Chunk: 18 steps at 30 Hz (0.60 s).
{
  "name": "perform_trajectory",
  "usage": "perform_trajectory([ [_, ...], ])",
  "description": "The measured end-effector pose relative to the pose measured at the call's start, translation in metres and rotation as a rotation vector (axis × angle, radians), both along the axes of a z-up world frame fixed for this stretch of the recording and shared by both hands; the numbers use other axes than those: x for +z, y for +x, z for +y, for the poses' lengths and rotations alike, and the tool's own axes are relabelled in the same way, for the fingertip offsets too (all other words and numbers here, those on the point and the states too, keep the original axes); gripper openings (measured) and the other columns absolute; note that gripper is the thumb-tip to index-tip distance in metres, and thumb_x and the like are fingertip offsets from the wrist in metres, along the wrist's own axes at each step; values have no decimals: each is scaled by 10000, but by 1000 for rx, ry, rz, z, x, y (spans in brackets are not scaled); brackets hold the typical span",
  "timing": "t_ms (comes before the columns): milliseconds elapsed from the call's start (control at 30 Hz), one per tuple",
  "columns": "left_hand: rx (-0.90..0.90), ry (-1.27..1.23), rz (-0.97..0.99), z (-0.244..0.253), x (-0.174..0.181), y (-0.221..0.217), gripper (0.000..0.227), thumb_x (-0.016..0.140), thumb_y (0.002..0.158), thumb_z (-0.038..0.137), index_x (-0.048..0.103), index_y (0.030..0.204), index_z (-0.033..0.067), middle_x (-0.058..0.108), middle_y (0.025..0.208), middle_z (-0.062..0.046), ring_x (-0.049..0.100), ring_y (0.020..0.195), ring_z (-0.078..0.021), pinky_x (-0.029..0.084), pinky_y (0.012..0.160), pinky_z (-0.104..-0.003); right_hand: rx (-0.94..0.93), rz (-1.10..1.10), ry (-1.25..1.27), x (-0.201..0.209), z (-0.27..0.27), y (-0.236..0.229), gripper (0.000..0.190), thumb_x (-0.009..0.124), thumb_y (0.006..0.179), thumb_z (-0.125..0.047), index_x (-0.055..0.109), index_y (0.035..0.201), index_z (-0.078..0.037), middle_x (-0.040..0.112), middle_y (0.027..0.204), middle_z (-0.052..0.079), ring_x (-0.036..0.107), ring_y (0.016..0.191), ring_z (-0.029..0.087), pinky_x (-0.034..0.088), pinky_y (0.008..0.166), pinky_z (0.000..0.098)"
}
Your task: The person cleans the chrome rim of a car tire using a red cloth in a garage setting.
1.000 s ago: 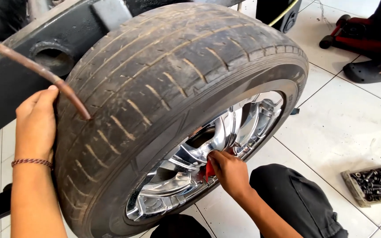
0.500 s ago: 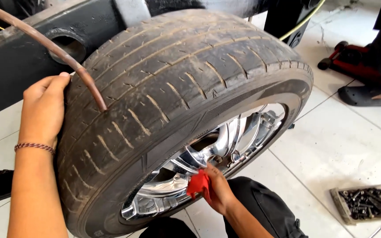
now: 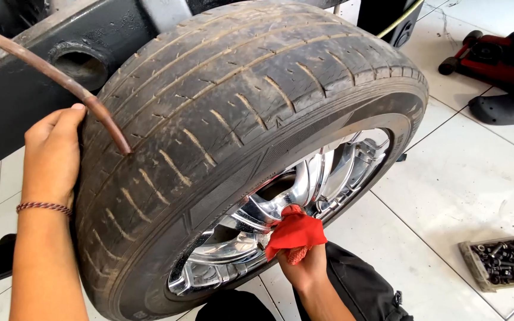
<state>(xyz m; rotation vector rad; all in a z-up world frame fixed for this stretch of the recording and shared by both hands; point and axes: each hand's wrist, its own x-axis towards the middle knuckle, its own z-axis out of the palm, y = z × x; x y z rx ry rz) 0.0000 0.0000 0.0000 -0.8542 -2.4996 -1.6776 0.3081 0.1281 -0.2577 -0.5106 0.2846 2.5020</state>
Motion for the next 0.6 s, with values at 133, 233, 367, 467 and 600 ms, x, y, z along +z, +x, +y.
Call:
perform_trajectory([
  [133, 11, 0, 9, 1, 0, 5, 335, 617, 1041, 320, 735, 1097, 12, 667, 923, 28, 564, 831, -62, 444, 755, -236, -15, -19, 65, -20, 2, 0, 289, 504, 1036, -273, 605, 1192, -51, 677, 1095, 89, 641, 1030, 254, 527, 941, 395],
  [233, 12, -11, 27, 0, 0, 7, 339, 616, 1049, 327, 731, 1093, 10, 662, 922, 24, 562, 832, -65, 445, 760, -240, 33, -109, 154, -45, -6, -2, 274, 507, 1034, -252, 614, 1184, -48, 669, 1057, 85, 623, 973, 207, 534, 928, 425],
  [367, 9, -22, 58, -1, 1, 7, 341, 613, 1051, 331, 728, 1087, 12, 658, 914, 27, 563, 832, -60, 444, 762, -238, 89, -211, 134, -12, -4, -2, 290, 477, 1013, -272, 626, 1157, -69, 707, 1072, 89, 646, 973, 200, 499, 860, 392],
  [467, 17, -27, 48, -1, 1, 10, 337, 612, 1050, 333, 728, 1088, 18, 639, 896, 42, 541, 818, -56, 429, 745, -240, 32, -137, 102, -7, -1, -5, 251, 486, 1039, -268, 596, 1133, -63, 668, 1008, 62, 659, 1000, 216, 515, 908, 394],
  [600, 21, -23, 40, -1, 0, 9, 348, 618, 1055, 335, 726, 1087, 6, 620, 878, 49, 522, 811, -56, 416, 733, -243, -4, 146, 224, -37, -10, -14, 251, 476, 1102, -195, 586, 1251, -25, 670, 989, 110, 643, 877, 211, 541, 755, 367],
])
